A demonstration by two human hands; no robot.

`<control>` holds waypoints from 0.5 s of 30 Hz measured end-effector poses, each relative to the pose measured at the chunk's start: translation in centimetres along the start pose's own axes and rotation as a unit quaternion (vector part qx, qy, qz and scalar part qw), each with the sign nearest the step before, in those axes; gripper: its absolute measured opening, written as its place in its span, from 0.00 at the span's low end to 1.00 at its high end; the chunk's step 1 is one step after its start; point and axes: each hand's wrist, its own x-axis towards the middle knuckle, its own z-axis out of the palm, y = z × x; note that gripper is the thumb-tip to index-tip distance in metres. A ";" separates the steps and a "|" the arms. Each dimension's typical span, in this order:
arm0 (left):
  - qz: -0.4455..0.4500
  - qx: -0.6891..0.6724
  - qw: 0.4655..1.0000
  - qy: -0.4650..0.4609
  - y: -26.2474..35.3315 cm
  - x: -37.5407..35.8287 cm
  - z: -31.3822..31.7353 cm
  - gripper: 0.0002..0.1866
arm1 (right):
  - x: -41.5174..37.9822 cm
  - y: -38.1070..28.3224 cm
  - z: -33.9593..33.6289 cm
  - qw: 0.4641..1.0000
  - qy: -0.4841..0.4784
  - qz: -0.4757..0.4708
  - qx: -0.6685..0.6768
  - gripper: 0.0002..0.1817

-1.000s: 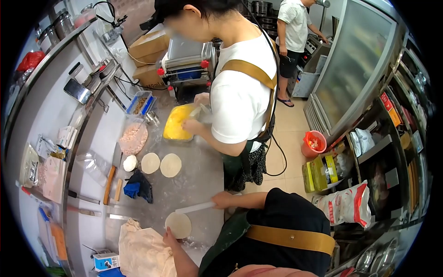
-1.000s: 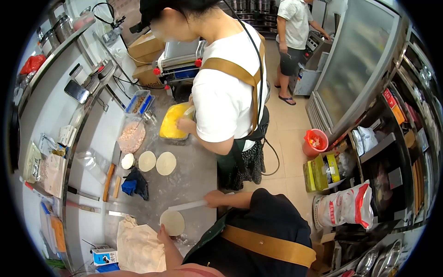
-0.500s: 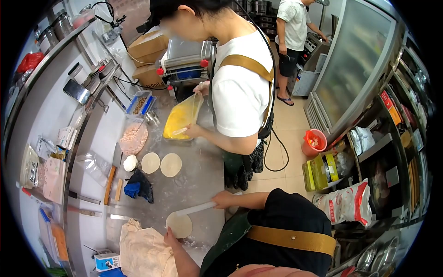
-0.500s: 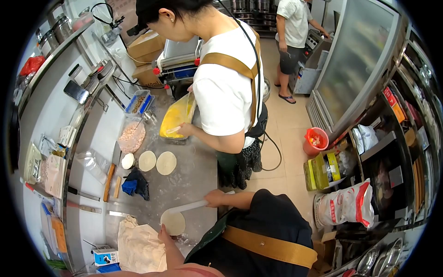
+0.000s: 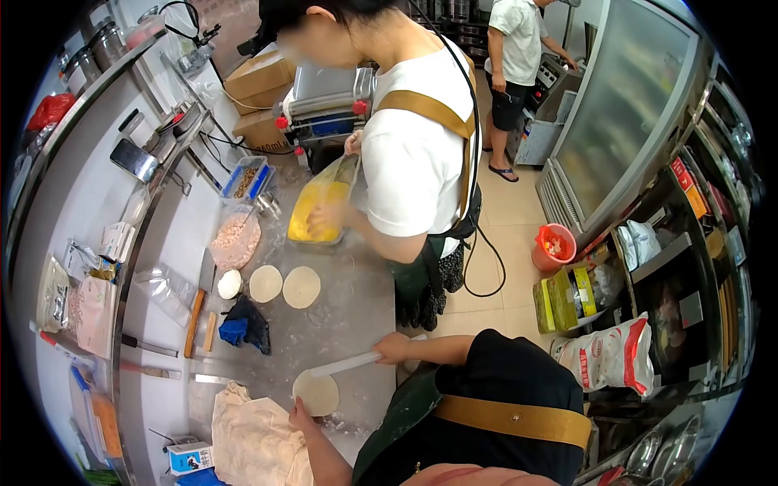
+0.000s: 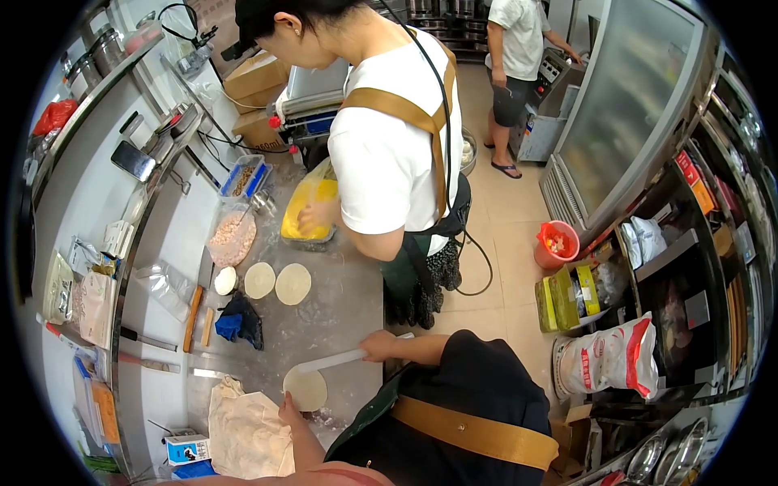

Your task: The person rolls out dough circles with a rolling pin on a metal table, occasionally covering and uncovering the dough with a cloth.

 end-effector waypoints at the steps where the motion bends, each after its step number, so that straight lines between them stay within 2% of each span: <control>1: 0.003 0.002 1.000 0.003 -0.1 0.1 -0.1 0.19 | 0.0 0.2 0.2 1.000 0.010 -0.010 0.000 0.18; 8: 0.008 -0.005 1.000 0.007 1.8 -1.7 1.0 0.19 | 0.1 0.2 0.2 1.000 0.012 -0.014 0.004 0.17; 15: 0.009 0.002 1.000 0.008 1.1 -0.9 0.6 0.18 | 0.4 0.5 0.5 1.000 -0.004 -0.001 -0.004 0.17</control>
